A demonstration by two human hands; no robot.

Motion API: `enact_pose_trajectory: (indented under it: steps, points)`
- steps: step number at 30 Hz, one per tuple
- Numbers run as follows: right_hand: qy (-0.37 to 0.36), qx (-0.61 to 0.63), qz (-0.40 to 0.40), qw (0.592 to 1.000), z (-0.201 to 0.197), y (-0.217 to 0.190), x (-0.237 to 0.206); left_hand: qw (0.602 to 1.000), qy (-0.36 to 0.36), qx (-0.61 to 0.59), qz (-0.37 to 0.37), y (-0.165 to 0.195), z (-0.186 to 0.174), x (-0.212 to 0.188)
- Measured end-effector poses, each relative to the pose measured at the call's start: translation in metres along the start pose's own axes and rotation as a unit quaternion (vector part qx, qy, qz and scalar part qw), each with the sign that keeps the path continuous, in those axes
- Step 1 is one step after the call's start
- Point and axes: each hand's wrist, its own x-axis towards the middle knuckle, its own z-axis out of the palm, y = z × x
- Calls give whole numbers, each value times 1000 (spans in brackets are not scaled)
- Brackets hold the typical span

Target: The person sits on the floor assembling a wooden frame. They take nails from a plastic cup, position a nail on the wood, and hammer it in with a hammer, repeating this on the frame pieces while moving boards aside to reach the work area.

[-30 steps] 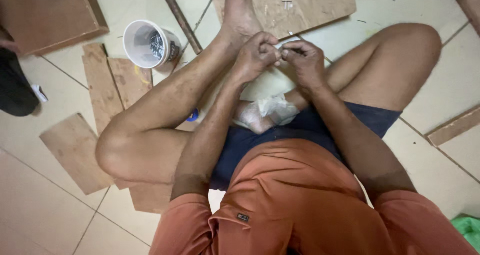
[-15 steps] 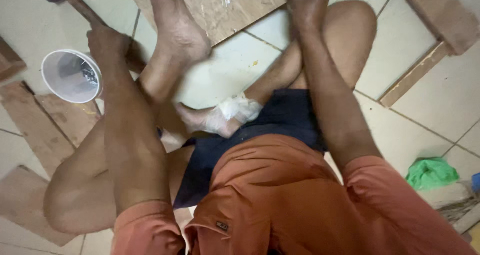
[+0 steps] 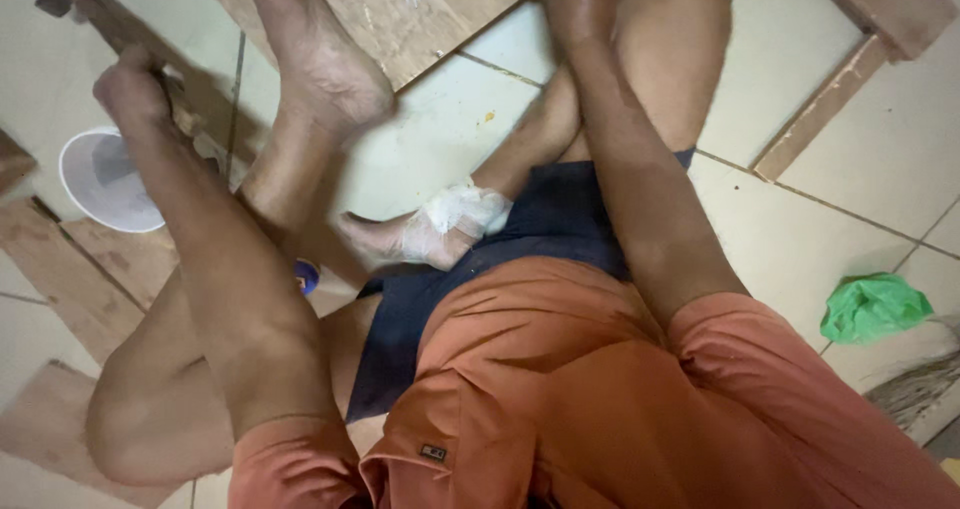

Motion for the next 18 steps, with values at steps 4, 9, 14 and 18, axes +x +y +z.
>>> enact_pose_trajectory:
  steps: [4, 9, 14, 18]
  points:
    - [-25, 12, -18, 999, -9, -19, -1, 980, 53, -191, -6, -2, -48, 5]
    - [-32, -19, 20, 999, -15, -38, -3, 967, 59, -198, 149, -14, -63, -32]
    - [-56, 307, 138, 940, -9, -44, 1, 973, 75, -14, 218, -8, -62, -106]
    - [-13, 104, 38, 994, -9, -41, 2, 984, 33, -95, 147, 4, -37, -164]
